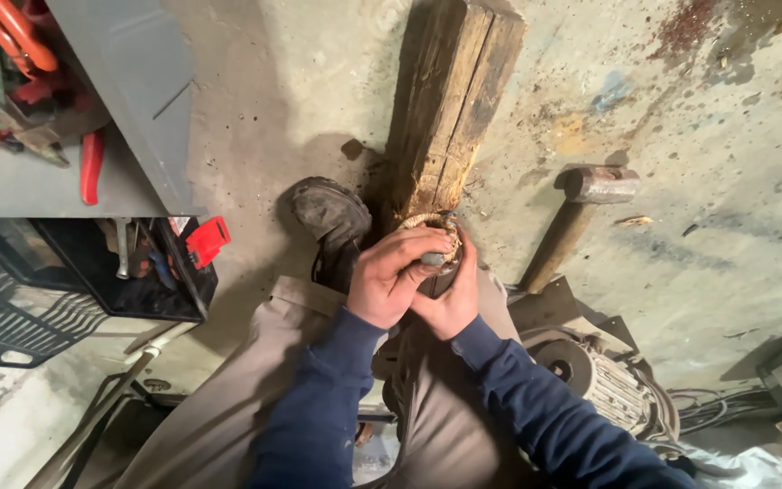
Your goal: The person sits on the workshop floor and uses a mallet and a punch to hammer the windings and laminations of an electric motor stator, working it against a wooden block. They repeatedly reposition the stator, drive the punch with the mallet, and finally hold up the stator showing the removed winding section.
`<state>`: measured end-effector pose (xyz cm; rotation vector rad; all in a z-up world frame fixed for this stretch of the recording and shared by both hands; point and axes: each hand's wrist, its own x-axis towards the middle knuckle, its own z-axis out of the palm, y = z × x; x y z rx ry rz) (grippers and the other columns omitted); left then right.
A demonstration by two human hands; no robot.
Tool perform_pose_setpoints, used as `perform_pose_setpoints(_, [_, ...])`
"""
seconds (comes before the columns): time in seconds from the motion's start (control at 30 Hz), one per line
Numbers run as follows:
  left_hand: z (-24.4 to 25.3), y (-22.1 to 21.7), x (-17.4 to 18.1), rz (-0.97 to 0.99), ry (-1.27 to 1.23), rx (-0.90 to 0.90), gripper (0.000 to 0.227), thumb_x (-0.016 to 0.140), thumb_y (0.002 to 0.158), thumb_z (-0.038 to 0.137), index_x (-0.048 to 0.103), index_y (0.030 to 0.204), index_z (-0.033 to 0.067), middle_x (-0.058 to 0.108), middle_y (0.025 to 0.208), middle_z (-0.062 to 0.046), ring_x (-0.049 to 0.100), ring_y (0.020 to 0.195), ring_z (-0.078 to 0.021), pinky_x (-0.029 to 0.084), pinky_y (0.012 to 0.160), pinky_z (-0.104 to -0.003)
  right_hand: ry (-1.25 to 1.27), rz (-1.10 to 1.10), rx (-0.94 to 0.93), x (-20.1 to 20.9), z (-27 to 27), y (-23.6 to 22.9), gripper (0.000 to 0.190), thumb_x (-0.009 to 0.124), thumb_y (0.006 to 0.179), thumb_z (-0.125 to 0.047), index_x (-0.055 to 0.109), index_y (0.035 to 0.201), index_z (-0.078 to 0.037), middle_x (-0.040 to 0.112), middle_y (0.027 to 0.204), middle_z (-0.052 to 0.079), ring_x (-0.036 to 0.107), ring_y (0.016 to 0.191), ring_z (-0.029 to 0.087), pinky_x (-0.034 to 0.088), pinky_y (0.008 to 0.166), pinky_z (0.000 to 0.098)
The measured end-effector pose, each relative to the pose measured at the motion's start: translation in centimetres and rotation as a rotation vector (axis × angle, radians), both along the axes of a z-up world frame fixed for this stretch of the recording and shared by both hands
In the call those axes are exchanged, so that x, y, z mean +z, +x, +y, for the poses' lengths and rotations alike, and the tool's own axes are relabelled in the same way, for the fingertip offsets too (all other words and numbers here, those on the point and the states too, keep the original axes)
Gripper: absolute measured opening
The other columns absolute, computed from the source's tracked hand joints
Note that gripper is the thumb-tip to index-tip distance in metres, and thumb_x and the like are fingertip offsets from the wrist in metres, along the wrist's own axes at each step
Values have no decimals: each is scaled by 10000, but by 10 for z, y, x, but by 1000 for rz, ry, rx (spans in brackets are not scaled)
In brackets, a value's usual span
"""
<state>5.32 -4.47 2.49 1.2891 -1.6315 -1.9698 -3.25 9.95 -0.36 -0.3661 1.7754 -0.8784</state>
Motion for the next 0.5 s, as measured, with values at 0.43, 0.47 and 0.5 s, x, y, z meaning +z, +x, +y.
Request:
perform_pose_setpoints(0.43, [-7,7,-2,22,132,201,172,656,1025,39,667,1195,17,731,1202,-102,707,1159,-206,554,1061,-325,-5,40,41,6,-9,-7,1114,905,692,-308,300,1563,33,486,1476,213,529,1385,316,420,1191,413])
perform_pose_setpoints(0.47, [-7,8,-2,44,195,241,176,645,1033,33,653,1207,4,720,1215,-112,702,1164,-201,554,1057,-323,-3,34,35,4,-7,-6,1126,912,689,-305,291,1564,34,476,1480,214,521,1390,317,412,1194,413])
perform_pose_setpoints(0.5, [-8,9,-1,65,259,283,181,634,1042,26,639,1219,-9,709,1228,-121,696,1169,-197,553,1053,-320,0,27,31,3,-4,-5,1138,919,686,-302,281,1566,36,466,1485,216,512,1395,318,405,1197,413])
